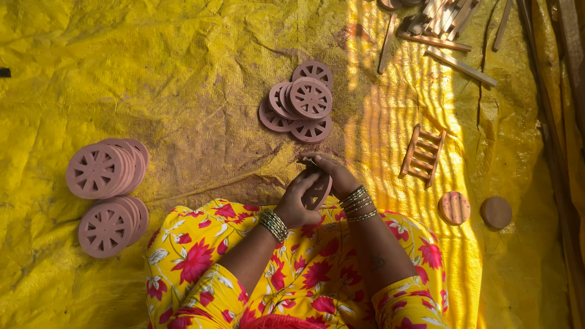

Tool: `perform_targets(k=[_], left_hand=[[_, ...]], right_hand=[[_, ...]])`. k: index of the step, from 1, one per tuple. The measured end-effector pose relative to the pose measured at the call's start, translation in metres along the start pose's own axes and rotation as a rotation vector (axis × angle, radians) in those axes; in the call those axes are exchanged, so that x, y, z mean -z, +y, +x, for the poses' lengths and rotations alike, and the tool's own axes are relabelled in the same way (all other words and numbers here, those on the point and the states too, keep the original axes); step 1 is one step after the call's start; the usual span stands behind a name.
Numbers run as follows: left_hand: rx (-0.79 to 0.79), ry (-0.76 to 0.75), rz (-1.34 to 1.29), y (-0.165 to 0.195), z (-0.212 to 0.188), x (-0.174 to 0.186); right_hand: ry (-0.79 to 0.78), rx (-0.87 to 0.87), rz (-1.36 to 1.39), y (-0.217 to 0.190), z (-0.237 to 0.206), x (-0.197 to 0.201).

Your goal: The person sits on a yellow tarp on the ground and smooths pink wheel-shaped clay discs one at a time, rubbing each disc with a small dark sanding block and stacking the finished discs in piles beside them.

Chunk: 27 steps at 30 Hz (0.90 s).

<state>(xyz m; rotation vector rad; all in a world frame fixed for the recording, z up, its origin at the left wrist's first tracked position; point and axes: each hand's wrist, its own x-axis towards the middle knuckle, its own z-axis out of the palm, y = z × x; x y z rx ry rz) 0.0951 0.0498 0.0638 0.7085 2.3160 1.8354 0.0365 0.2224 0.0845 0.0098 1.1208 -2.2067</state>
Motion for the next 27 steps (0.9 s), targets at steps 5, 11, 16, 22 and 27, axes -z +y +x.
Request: perform_targets(k=[5, 11, 16, 22, 27], left_hand=[[0.34, 0.067, -0.188, -0.01, 0.018, 0.008], [0.345, -0.052, 0.239, -0.001, 0.011, 0.012], [-0.109, -0.064, 0.001, 0.015, -0.002, 0.005], [0.294, -0.091, 0.132, -0.014, 0.001, 0.01], [0.026, -0.186, 0.754, -0.033, 0.008, -0.005]], right_hand=[[0.199, 0.322, -1.297, 0.016, -0.011, -0.025], [0.123, 0.539, -1.442, 0.031, -0.008, 0.008], [0.009, -0.12, 0.15, 0.044, 0.02, 0.079], [0.449, 0.24, -0.481, 0.043, 0.019, 0.037], [0.364, 0.765, -1.484, 0.046, -0.012, -0.026]])
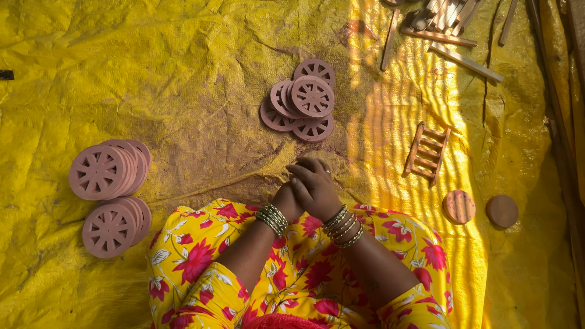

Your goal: The person sits on a yellow tarp on the ground and smooths pink wheel-shaped clay discs one at a time, rubbing each disc with a small dark sanding block and stacking the finished discs in piles beside them.

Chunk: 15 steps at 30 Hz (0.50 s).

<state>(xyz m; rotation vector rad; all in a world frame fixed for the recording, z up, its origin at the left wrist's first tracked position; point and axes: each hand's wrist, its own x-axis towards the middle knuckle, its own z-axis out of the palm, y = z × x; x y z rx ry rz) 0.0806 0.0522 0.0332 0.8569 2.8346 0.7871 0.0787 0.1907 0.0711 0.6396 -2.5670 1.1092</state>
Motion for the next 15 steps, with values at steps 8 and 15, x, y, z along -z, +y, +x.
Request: perform_targets(k=[8, 15], left_hand=[[0.066, 0.208, -0.572, 0.01, -0.019, 0.024], [0.147, 0.1, -0.66, 0.008, -0.012, 0.039]], right_hand=[[-0.117, -0.898, 1.074, 0.08, 0.007, -0.013], [-0.016, -0.873, 1.235, 0.073, 0.001, -0.018]])
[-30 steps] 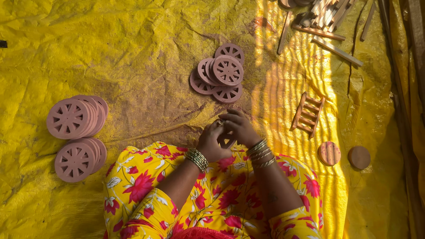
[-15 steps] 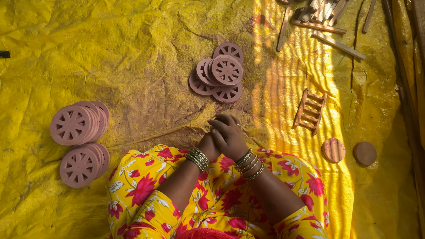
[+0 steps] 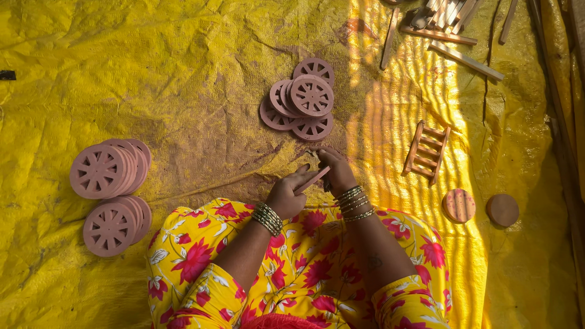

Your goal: The person sits on a yellow tarp on the ground and smooths pink wheel-shaped clay discs one at a time, rubbing each disc with a small dark sanding block and stacking the finished discs in piles beside them.

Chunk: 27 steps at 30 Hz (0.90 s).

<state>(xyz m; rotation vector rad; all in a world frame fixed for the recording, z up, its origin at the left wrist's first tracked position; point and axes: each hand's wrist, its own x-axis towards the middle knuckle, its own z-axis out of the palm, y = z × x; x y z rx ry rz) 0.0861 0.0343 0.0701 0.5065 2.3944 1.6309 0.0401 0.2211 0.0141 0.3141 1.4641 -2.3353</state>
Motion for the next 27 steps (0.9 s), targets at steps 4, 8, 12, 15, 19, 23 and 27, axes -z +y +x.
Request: perform_targets(k=[4, 8, 12, 15, 19, 23, 27], left_hand=[[0.269, -0.046, 0.126, -0.002, 0.001, -0.01], [0.028, 0.041, 0.026, -0.004, -0.003, -0.015], [-0.131, 0.115, -0.335, -0.01, -0.003, -0.013], [0.031, 0.139, -0.795, -0.023, -0.001, -0.014], [0.058, 0.397, -1.18, -0.049, 0.01, -0.022], [0.179, 0.517, -1.284, -0.069, 0.021, -0.01], [0.26, 0.45, -1.247, -0.068, 0.026, -0.012]], right_hand=[[0.068, 0.844, -1.131, 0.002, -0.024, -0.031], [0.046, 0.544, -0.871, -0.002, -0.018, -0.021], [0.089, -0.059, -0.14, -0.001, 0.016, 0.022], [0.147, -0.177, 0.251, 0.011, 0.03, 0.028], [0.273, 0.394, -0.131, 0.039, 0.007, -0.014], [0.311, 0.813, -1.252, 0.047, -0.043, -0.068], [0.185, 0.688, -1.554, 0.027, -0.045, -0.07]])
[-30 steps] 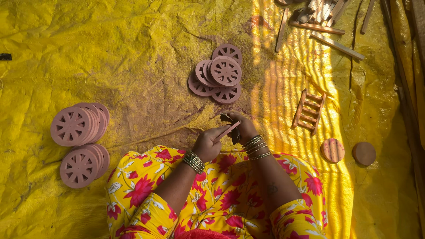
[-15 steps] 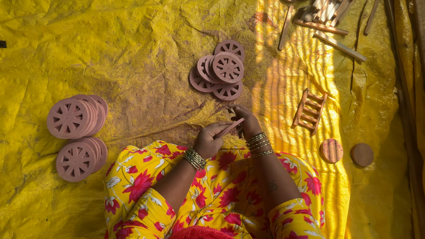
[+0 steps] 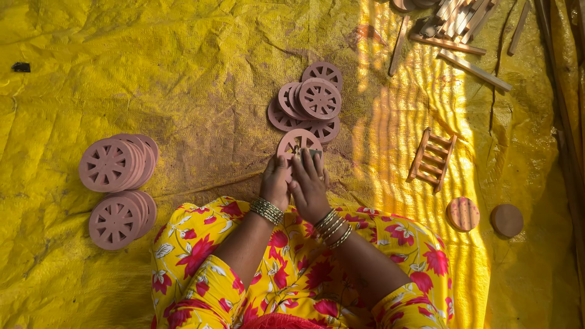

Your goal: The person sits on a yellow tarp on the ground and smooths pink wheel-shaped clay discs one at a time, rubbing each disc with a small dark sanding block and stacking the finished discs in piles beside them.

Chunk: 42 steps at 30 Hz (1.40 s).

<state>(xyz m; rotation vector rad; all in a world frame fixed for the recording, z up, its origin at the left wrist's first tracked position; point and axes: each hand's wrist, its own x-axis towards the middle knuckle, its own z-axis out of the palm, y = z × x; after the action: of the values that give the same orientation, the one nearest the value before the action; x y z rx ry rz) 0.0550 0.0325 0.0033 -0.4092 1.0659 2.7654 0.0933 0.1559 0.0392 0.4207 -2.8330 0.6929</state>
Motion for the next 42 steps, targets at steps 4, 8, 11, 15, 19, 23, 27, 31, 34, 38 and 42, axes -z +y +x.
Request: perform_targets(k=[4, 8, 11, 15, 19, 23, 27, 31, 34, 38, 42], left_hand=[[-0.071, -0.112, 0.284, -0.018, -0.012, -0.012], [-0.111, -0.206, 0.299, -0.016, -0.016, -0.015], [-0.071, -0.123, 0.208, 0.005, -0.011, -0.011], [-0.184, -0.167, 0.199, 0.023, -0.008, -0.015], [-0.182, -0.128, 0.102, 0.028, -0.012, -0.019], [-0.087, -0.102, -0.092, 0.026, -0.007, -0.008], [-0.043, 0.221, 0.373, 0.007, 0.012, 0.006], [-0.119, 0.191, 0.684, -0.013, 0.017, 0.01], [0.11, 0.018, 0.265, -0.005, 0.009, 0.011], [0.231, -0.063, -0.002, 0.017, -0.001, 0.005], [0.153, -0.036, -0.046, 0.026, 0.0, 0.003]], right_hand=[[0.106, -0.08, 0.375, 0.039, 0.031, 0.001], [0.074, -0.134, 0.54, 0.044, 0.03, -0.007], [0.0, 0.07, 0.39, 0.021, 0.007, -0.012], [-0.145, 0.051, 0.738, 0.001, -0.004, -0.01], [-0.023, -0.163, 0.882, 0.017, 0.021, 0.002], [0.109, -0.616, 1.479, 0.044, 0.042, 0.017], [-0.041, -0.796, 1.857, 0.045, 0.031, 0.012], [-0.257, -0.507, 1.584, 0.029, 0.008, -0.001], [-0.268, -0.328, 1.097, 0.017, 0.003, 0.001], [-0.138, 0.077, 0.598, 0.0, 0.007, 0.025], [-0.165, 0.107, 0.518, -0.019, 0.007, 0.05]])
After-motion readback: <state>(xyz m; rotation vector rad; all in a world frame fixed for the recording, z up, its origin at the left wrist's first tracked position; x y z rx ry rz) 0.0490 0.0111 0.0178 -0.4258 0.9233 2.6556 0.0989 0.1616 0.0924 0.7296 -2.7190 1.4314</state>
